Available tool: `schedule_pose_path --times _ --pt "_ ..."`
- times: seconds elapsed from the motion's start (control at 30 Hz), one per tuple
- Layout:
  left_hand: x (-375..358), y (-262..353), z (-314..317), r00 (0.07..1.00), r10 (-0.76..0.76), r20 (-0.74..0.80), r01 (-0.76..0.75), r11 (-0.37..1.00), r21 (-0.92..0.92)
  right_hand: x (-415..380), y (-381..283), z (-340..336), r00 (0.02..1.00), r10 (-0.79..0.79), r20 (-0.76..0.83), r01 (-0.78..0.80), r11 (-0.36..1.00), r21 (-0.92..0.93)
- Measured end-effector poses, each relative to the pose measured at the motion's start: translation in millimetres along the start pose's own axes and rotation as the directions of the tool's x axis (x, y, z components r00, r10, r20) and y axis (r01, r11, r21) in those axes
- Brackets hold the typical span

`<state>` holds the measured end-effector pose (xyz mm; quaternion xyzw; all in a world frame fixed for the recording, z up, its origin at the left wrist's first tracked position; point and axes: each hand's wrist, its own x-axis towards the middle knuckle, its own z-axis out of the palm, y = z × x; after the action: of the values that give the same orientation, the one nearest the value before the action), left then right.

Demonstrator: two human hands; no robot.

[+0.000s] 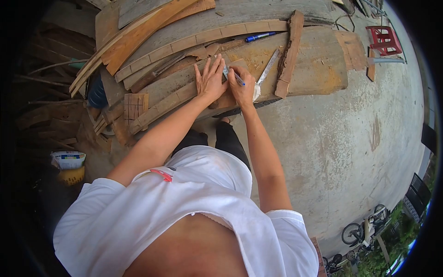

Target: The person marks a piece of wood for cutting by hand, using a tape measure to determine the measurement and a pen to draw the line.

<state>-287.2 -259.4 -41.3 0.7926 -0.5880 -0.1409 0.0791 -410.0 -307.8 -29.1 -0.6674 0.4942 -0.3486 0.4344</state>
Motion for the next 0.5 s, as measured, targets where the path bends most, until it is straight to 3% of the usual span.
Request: schedule_pose_path --times 0.1,0.3,0.5 --pt "0.5 0.1 0.4 1.000 -0.001 -0.007 0.001 1.000 -0.025 -5.6 0.6 -7.2 0.999 -0.042 0.007 0.042 0.998 -0.036" --pt "-0.2 0.1 -0.1 1.000 0.004 -0.011 -0.004 1.000 -0.015 -13.9 -4.0 -15.6 0.999 0.041 0.035 -0.038 0.996 -0.080" --pt "0.3 0.2 1.1 0.999 0.007 -0.039 -0.007 1.000 -0.016 0.5 1.3 -4.4 0.996 -0.085 0.013 0.086 0.996 -0.038"
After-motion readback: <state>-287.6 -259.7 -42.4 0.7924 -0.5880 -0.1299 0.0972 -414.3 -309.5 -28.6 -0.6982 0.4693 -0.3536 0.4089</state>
